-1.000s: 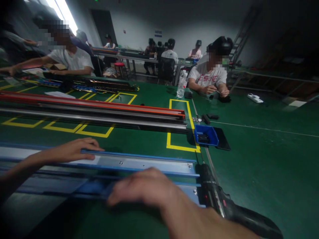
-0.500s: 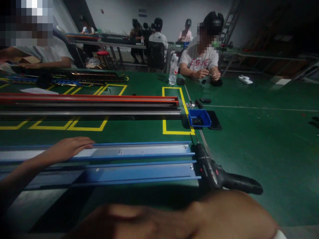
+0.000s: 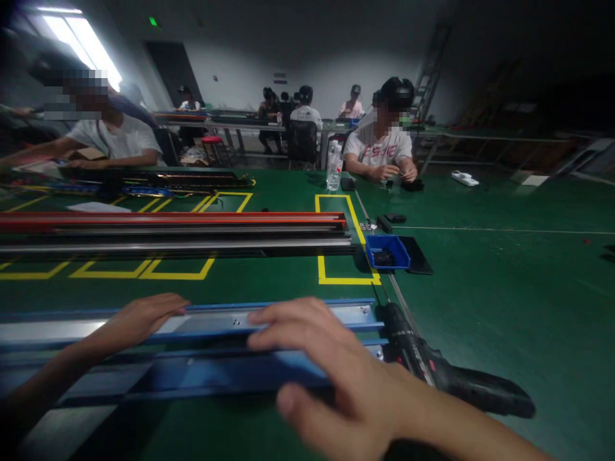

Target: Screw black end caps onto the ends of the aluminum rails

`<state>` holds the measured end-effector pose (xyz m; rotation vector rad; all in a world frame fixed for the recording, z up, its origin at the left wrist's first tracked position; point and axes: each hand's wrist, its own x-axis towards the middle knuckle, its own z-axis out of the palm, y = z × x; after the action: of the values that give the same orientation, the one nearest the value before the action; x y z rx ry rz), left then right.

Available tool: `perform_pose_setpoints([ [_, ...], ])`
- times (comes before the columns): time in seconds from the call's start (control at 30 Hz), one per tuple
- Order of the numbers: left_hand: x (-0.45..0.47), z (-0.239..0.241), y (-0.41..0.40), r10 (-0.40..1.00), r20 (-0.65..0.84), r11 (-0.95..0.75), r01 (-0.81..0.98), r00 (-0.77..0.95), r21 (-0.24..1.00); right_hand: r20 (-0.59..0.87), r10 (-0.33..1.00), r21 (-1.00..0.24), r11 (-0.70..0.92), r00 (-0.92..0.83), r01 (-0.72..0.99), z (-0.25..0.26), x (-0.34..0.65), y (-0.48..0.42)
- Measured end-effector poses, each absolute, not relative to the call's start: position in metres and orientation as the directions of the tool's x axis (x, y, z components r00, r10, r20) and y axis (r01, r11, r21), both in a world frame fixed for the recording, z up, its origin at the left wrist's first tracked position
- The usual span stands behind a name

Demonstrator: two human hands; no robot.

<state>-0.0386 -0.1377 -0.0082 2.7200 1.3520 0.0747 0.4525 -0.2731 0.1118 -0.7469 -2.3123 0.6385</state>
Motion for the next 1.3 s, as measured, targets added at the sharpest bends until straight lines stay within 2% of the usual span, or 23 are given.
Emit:
perform_pose_setpoints([
  [0.07, -0.039, -0.009, -0.138, 0.796, 0.004, -0.602, 0.790, 0.606, 0.112, 0.286, 0.731, -0.587, 0.645, -0.619, 0.490, 0.103, 0.458, -0.227],
  [0.17, -0.039, -0.010, -0.136, 0.793, 0.025, -0.607, 0.787, 0.608, 0.110, 0.127, 0.837, -0.472, 0.522, -0.532, 0.710, 0.069, 0.477, -0.182],
  [0.3, -0.032, -0.005, -0.131, 0.786, 0.048, -0.617, 0.778, 0.616, 0.118, -0.026, 0.886, -0.360, 0.424, -0.463, 0.831, 0.026, 0.496, -0.169],
  [0.73, -0.018, 0.004, -0.120, 0.811, 0.023, -0.583, 0.806, 0.584, 0.103, -0.036, 0.876, -0.225, 0.462, -0.481, 0.858, 0.014, 0.498, -0.154],
  [1.07, -0.028, -0.010, -0.101, 0.821, 0.015, -0.570, 0.816, 0.571, 0.096, 0.009, 0.872, -0.207, 0.481, -0.490, 0.852, 0.007, 0.499, -0.143],
  [1.3, -0.026, -0.011, -0.091, 0.818, 0.028, -0.574, 0.810, 0.575, 0.122, -0.020, 0.873, -0.217, 0.471, -0.487, 0.855, 0.010, 0.500, -0.136],
])
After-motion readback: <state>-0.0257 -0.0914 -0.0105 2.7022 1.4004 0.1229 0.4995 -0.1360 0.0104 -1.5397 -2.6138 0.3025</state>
